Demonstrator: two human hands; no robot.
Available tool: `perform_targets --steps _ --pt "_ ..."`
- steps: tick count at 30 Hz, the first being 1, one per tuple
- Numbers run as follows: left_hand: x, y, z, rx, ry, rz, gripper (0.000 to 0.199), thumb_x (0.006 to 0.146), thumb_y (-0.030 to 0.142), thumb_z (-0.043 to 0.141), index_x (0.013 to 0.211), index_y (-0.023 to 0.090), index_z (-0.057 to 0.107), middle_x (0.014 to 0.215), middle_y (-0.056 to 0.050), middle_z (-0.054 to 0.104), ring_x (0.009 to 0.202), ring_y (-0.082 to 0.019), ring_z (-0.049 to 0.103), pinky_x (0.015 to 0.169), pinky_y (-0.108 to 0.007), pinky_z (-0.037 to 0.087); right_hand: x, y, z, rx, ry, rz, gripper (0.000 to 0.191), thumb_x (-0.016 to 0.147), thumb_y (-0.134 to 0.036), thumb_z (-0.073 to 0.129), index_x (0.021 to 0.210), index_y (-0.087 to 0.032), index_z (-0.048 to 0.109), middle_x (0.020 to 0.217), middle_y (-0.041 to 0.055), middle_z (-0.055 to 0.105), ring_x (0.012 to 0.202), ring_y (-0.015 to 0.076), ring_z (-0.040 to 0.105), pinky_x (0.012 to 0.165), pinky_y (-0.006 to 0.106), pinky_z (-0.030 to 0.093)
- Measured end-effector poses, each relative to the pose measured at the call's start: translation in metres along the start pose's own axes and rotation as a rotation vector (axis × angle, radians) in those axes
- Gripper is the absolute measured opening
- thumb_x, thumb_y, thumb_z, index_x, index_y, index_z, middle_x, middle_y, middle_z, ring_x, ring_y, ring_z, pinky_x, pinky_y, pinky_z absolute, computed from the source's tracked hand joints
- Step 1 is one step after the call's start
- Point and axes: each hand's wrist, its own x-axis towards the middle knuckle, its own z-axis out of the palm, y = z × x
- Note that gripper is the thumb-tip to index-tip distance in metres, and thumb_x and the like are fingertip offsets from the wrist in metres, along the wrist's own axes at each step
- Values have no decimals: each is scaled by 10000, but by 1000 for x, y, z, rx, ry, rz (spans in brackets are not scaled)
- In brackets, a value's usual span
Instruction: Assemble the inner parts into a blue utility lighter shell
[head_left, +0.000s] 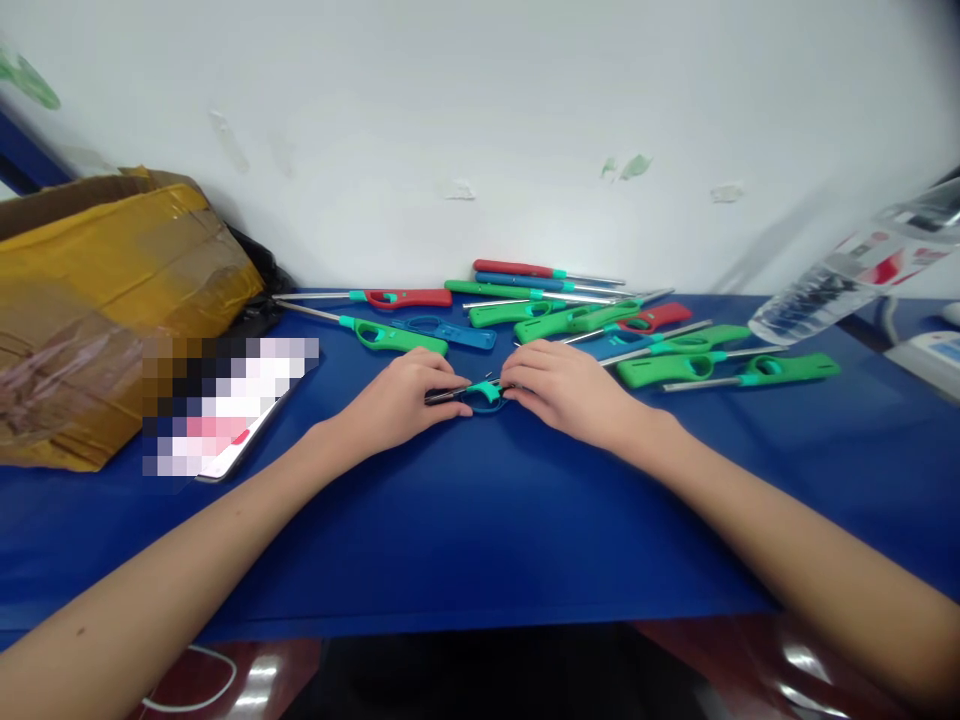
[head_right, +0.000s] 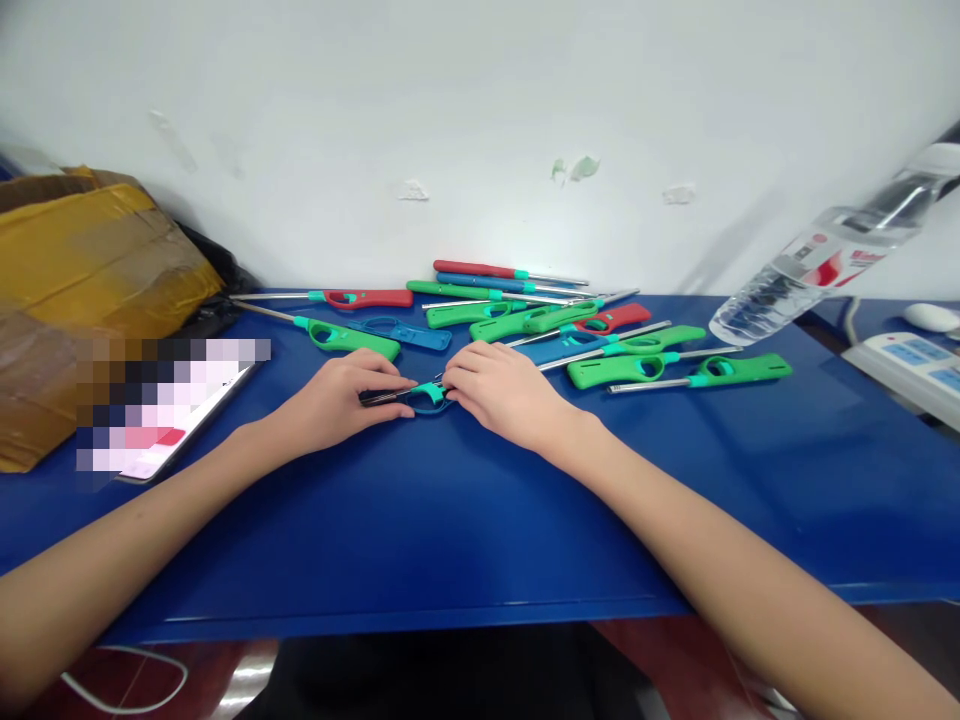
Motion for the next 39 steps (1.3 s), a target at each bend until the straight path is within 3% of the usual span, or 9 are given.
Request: perform_targets --steps 7,21,25,33,39 --pt "-1 0 -1 13 -5 1 276 852 406 715 1049 217 757 936 -59 687 868 -199 610 810 -309 489 0 -3 1 -81 -20 8 200 986 -193 455 1038 -155 645 1059 128 701 935 240 644 840 375 506" --pt "-3 8 -4 -26 -1 -1 344 905 353 630 1220 219 670 1048 -62 715 956 -212 647 832 -313 514 -2 -4 -4 -69 -83 34 189 973 -166 462 1047 -167 636 1048 112 722 911 238 663 831 372 497" --pt "-2 8 -4 -22 49 -24 262 923 287 563 1121 207 714 969 -48 735 855 -182 660 772 -282 518 -3 -3 -4 -34 -66 37 177 954 -176 485 1029 -171 644 1063 120 714 941 248 657 841 381 504" --pt "1 10 -7 18 18 14 224 875 204 566 1016 187 739 925 -41 737 811 -174 658 736 -274 498 4 -7 -2 31 -1 68 229 955 -267 528 1124 -160 639 1156 133 693 1037 267 643 885 396 515" --pt "2 10 -4 89 22 -20 218 873 189 557 985 199 744 871 -41 735 764 -176 653 706 -272 477 21 -8 -4 128 -155 32 180 933 -258 595 1073 -184 680 1067 98 724 1009 258 656 858 371 513"
